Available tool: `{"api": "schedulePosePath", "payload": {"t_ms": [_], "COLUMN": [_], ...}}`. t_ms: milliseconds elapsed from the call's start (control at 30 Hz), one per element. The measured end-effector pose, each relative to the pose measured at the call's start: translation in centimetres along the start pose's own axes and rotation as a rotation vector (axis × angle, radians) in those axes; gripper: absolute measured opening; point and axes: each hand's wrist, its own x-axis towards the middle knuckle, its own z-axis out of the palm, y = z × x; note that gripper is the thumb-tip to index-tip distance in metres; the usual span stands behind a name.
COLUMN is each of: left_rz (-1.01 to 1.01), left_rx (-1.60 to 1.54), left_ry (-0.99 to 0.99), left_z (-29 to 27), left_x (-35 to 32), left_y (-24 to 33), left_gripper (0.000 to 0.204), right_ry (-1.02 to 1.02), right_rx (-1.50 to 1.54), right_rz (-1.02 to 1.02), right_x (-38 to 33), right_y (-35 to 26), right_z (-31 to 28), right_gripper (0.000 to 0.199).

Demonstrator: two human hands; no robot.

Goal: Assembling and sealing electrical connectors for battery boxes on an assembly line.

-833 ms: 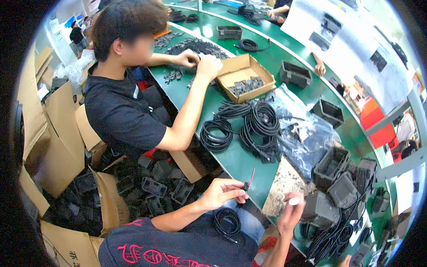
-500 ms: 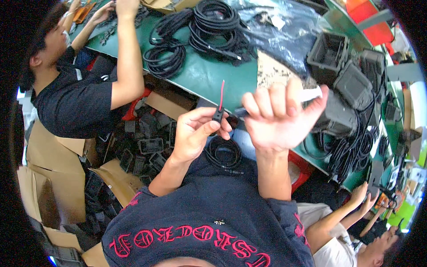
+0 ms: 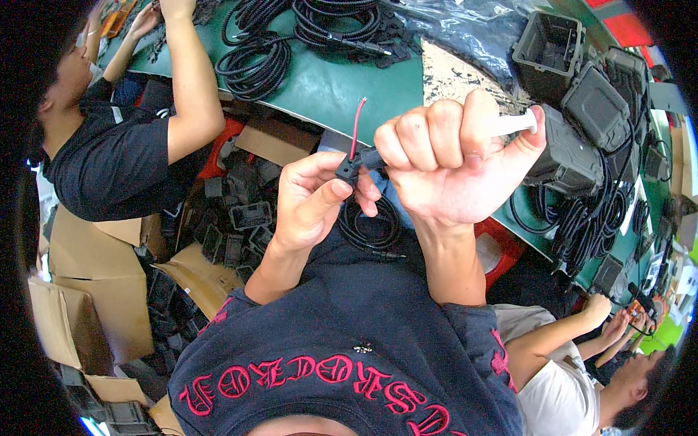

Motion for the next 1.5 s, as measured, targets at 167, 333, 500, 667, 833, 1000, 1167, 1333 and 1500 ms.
{"api": "schedulePosePath", "payload": {"t_ms": [167, 333, 500, 667, 833, 1000, 1167, 1333, 1500], "left_rz": [-0.033, -0.050, -0.020, 0.025, 0.164, 0.276, 0.358, 0.706, 0.796], "left_rx": [-0.062, -0.103, -0.039, 0.008, 0.059, 0.177, 0.550, 1.006, 1.136], "left_ry": [-0.063, -0.114, -0.099, -0.042, 0.017, 0.138, 0.307, 0.287, 0.284], "left_z": [-0.3, -0.3, -0.2, 0.2, 0.6, 1.0, 1.5, 1.7, 1.4], "left_x": [-0.1, -0.3, -0.6, -0.7, -0.9, -1.0, -1.3, -0.7, -0.5], "left_y": [0.4, 0.5, 0.0, 0.2, 0.0, -0.4, -0.2, 0.2, -0.3], "left_gripper": [0.024, 0.030, 0.030, 0.027, 0.025, 0.026, 0.027, 0.030, 0.029], "right_ry": [0.021, 0.011, 0.010, 0.019, 0.014, 0.019, -0.064, -0.099, -0.445], "right_rx": [0.041, 0.040, 0.045, 0.069, 0.079, 0.103, -0.239, -0.548, -0.899], "right_rz": [0.007, 0.022, 0.039, 0.031, 0.036, 0.044, -0.066, -0.252, -0.460], "right_x": [-0.1, -0.1, -0.3, -0.1, -0.1, -0.2, -0.3, -1.4, -1.6], "right_y": [0.0, 0.2, 0.4, 0.3, 0.4, 0.7, 1.1, 2.7, 3.9], "right_z": [0.2, 0.0, 0.0, 0.0, 0.0, 0.5, 1.5, 3.8, 2.5], "right_gripper": [0.059, 0.059, 0.058, 0.057, 0.057, 0.057, 0.052, 0.061, 0.064]}}
